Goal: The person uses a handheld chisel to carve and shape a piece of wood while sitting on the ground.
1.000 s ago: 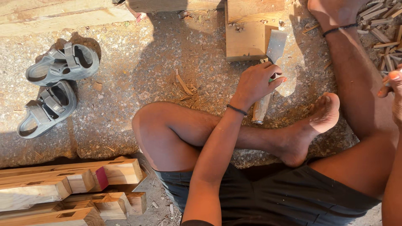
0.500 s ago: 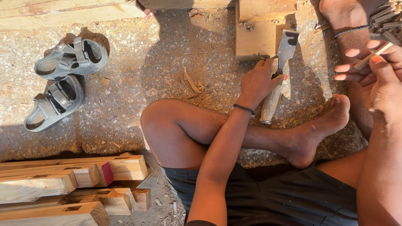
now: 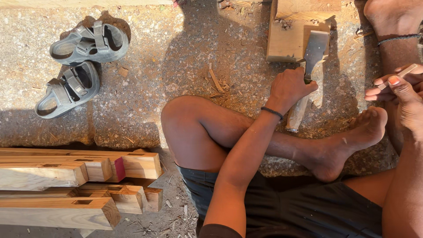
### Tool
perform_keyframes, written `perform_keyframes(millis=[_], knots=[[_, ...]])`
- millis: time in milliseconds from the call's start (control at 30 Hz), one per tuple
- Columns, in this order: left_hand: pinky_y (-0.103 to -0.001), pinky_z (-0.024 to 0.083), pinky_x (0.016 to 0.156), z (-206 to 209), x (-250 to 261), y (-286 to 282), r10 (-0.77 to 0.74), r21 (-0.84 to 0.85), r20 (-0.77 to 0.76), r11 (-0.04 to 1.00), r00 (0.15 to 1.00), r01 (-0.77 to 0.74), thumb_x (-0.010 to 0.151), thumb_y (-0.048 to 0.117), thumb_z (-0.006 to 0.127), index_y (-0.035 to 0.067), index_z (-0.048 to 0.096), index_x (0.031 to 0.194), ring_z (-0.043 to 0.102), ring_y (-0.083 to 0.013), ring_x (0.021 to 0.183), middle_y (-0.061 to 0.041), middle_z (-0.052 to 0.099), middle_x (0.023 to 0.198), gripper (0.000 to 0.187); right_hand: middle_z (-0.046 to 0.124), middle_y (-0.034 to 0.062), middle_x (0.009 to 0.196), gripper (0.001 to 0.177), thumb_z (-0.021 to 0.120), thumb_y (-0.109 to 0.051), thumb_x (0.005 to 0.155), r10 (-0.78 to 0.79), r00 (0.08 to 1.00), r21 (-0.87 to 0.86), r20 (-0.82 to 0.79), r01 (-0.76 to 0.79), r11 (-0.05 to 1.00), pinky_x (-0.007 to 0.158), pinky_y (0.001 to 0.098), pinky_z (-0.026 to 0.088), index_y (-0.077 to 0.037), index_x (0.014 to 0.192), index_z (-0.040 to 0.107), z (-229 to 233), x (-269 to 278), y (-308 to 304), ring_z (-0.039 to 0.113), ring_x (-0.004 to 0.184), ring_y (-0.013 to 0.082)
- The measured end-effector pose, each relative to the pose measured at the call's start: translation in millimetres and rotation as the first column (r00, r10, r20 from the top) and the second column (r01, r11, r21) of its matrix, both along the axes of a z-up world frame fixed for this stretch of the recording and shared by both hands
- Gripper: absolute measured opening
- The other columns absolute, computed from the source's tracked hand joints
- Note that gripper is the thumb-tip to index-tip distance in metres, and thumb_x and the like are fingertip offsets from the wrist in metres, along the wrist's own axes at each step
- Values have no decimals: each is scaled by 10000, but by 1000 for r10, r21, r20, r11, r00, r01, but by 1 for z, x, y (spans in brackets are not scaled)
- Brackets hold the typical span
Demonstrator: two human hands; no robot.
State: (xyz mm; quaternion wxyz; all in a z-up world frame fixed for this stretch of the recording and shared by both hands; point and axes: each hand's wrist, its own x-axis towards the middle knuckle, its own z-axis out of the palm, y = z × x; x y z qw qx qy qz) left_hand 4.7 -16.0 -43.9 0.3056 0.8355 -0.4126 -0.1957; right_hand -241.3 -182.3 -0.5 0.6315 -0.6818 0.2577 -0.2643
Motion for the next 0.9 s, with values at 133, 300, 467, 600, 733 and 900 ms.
perform_keyframes(millis=[133,300,467,600,733,900], knots=[[-482,626,734,5,13,3,107,-57,-18,993,994,-108,811,515,684,22,716,1010,769,-380,784,-220,757,813,533,654,204,977,209,586,-113,1184,-113,991,-128,-73,103,986,880,414,628,33,1035,594,0,-6,2,724,888,291],[-437,608,616,11,13,12,196,-46,171,981,965,-191,820,622,671,36,683,1144,761,-325,812,-175,750,939,670,655,167,901,215,698,-76,1151,-110,992,-273,-68,87,958,760,344,614,28,1044,542,10,11,27,709,811,230],[-365,610,699,13,12,21,361,-489,70,825,930,-283,922,674,561,63,638,1258,739,-230,894,-116,695,1113,702,659,132,912,189,711,-14,1130,-101,995,-215,-16,95,972,659,284,565,10,1091,527,1,39,53,682,760,166],[-367,601,783,29,18,18,21,-684,-521,587,853,-433,977,636,565,-6,541,1355,708,-234,958,-147,636,1215,745,657,140,891,194,717,13,1140,-76,995,-129,61,84,988,594,258,495,19,1061,540,16,74,63,641,691,157],[-377,601,835,38,26,21,-351,-544,-839,526,416,-654,1033,564,476,50,427,1444,688,-218,979,-92,586,1260,660,629,95,942,199,714,-19,1126,-40,998,-361,56,58,931,634,233,522,5,1161,520,48,105,80,643,743,126],[-271,527,637,23,28,28,-601,-499,-770,359,213,-789,1110,495,494,55,522,1362,605,-112,784,-42,611,1105,508,608,80,869,204,582,-194,1207,-234,964,-151,124,252,956,637,226,479,7,1192,545,63,92,79,599,678,131]])
